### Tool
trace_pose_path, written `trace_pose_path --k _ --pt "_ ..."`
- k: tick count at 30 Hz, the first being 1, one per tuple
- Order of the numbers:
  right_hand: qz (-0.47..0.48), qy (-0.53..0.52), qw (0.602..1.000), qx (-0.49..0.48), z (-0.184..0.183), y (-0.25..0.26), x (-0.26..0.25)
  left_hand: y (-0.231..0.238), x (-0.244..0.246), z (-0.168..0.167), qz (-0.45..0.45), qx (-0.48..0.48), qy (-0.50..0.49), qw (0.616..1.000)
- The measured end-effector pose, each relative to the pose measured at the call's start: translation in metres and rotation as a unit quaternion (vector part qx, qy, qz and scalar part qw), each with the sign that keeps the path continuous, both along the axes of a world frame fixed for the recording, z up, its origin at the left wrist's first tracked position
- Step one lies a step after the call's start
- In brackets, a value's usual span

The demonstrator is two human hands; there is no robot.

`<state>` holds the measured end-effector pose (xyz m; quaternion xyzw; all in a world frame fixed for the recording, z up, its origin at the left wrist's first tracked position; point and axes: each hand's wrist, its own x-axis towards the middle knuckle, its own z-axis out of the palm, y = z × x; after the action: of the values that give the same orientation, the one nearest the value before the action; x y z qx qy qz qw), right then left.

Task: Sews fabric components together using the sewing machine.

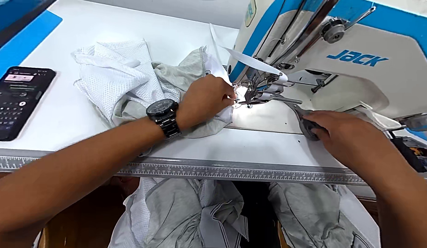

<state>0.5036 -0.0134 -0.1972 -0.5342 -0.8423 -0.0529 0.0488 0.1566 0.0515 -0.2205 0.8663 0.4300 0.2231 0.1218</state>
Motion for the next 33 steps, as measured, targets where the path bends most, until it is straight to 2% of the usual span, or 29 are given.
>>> trace_pose_path --k 4,12,18,21,28,30,33 --pt "0.029 0.073 0.996 0.033 -0.002 -0.012 -0.036 -0.002 0.004 -0.003 0.01 0.011 -0.014 1.0" --pt "0.077 0.221 0.97 0.07 -0.04 -0.01 -0.088 -0.001 0.008 -0.001 0.035 0.006 -0.016 0.999" --pt "0.056 0.297 0.949 0.086 -0.066 -0.009 -0.094 -0.001 0.012 -0.018 0.041 0.113 -0.081 0.989" --pt "0.04 0.306 0.948 0.083 -0.066 -0.011 -0.093 -0.007 0.015 -0.02 0.031 0.146 -0.07 0.986" --pt "0.008 0.299 0.949 0.097 -0.065 -0.013 -0.089 -0.031 0.008 -0.023 0.003 0.128 0.039 0.991" --pt "-0.02 0.272 0.954 0.124 -0.063 -0.014 -0.084 -0.032 0.006 -0.023 0.001 0.127 0.048 0.991" --pt "-0.12 0.181 0.966 0.14 -0.054 -0.015 -0.056 -0.027 0.002 -0.018 -0.012 0.114 0.069 0.991"
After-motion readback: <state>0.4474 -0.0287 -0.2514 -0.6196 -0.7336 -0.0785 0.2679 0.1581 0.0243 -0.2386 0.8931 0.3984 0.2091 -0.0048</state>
